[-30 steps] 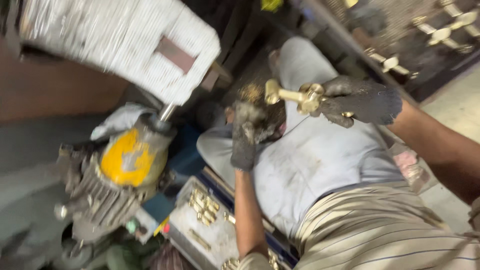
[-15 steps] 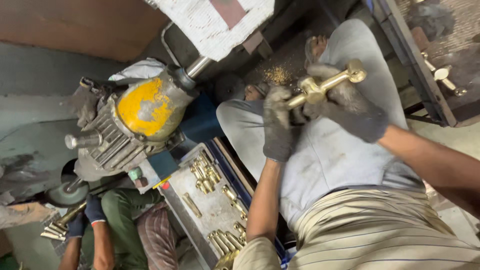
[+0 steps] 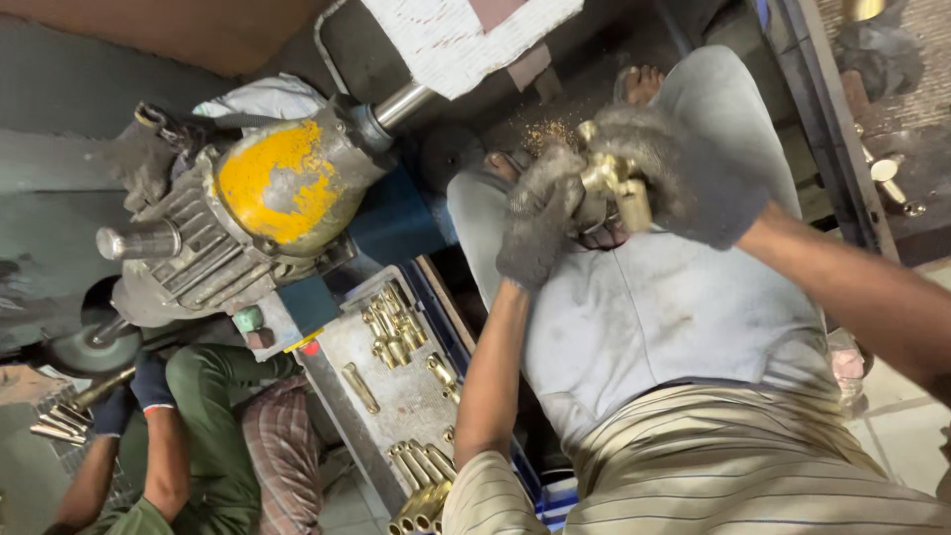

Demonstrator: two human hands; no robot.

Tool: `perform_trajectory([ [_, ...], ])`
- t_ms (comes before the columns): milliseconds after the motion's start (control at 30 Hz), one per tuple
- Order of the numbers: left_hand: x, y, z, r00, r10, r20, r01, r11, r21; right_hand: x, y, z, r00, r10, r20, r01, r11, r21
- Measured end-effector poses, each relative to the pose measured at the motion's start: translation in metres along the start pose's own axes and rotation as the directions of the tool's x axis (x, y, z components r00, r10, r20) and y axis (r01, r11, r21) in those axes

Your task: The person sits on the floor and uses a bench grinder to smooth and polish brass-colored metal parts. They hold each part with gloved hands, rotating it against the spinning wheel to finish the surface, then place the finished pieces into a tray.

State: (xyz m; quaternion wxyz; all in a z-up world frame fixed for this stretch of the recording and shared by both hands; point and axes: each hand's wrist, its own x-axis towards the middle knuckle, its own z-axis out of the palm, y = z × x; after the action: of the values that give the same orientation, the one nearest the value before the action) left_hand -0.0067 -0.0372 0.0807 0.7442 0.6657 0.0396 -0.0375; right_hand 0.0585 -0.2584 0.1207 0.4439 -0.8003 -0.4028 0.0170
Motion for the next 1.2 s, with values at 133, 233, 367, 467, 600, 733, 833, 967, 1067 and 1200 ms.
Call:
perform_trajectory([
  [133, 0.043, -0.041, -0.015, 0.963, -0.250, -0.097, 0.235, 0.962, -0.138, 0.022, 0.055, 0.030, 0.976, 0.194, 0.102, -0.199, 0.979, 0.037],
  [233, 0.075, -0.075, -0.023, 0.875, -0.483, -0.047, 0.388, 0.754, -0.530, 0.040, 0.106, 0.054, 0.968, 0.220, 0.122, -0.213, 0.975, -0.068],
  [367, 0.104, -0.107, -0.025, 0.937, -0.302, -0.176, 0.247, 0.928, -0.278, 0.056, 0.140, 0.072, 0.934, 0.320, 0.160, -0.308, 0.946, -0.097],
  [467, 0.118, -0.114, -0.024, 0.928, -0.243, -0.284, 0.218, 0.969, -0.115, 0.078, 0.144, 0.065, 0.971, 0.207, 0.117, -0.199, 0.977, -0.072],
  [600, 0.109, -0.125, -0.015, 0.881, -0.322, -0.346, 0.228, 0.931, -0.285, 0.077, 0.119, 0.054, 0.719, 0.590, 0.367, -0.687, 0.681, 0.253],
  [733, 0.109, -0.135, -0.013, 0.964, -0.025, -0.264, 0.069, 0.985, 0.157, 0.080, 0.117, 0.049, 0.773, 0.498, 0.393, -0.635, 0.609, 0.476],
  [833, 0.116, -0.142, -0.009, 0.833, -0.486, -0.263, 0.173, 0.682, -0.711, 0.076, 0.133, 0.055, 0.848, 0.426, 0.317, -0.526, 0.754, 0.394],
  [967, 0.119, -0.154, -0.013, 0.793, -0.536, -0.291, 0.219, 0.696, -0.684, 0.059, 0.166, 0.076, 0.836, 0.479, 0.266, -0.535, 0.819, 0.208],
  [1067, 0.123, -0.162, -0.011, 0.754, -0.584, -0.300, 0.211, 0.649, -0.731, 0.050, 0.190, 0.092, 0.995, 0.088, 0.044, -0.056, 0.876, -0.479],
  [1200, 0.125, -0.154, -0.018, 0.834, -0.486, -0.261, 0.198, 0.705, -0.681, 0.055, 0.195, 0.106, 0.887, 0.458, 0.066, -0.454, 0.889, -0.067],
])
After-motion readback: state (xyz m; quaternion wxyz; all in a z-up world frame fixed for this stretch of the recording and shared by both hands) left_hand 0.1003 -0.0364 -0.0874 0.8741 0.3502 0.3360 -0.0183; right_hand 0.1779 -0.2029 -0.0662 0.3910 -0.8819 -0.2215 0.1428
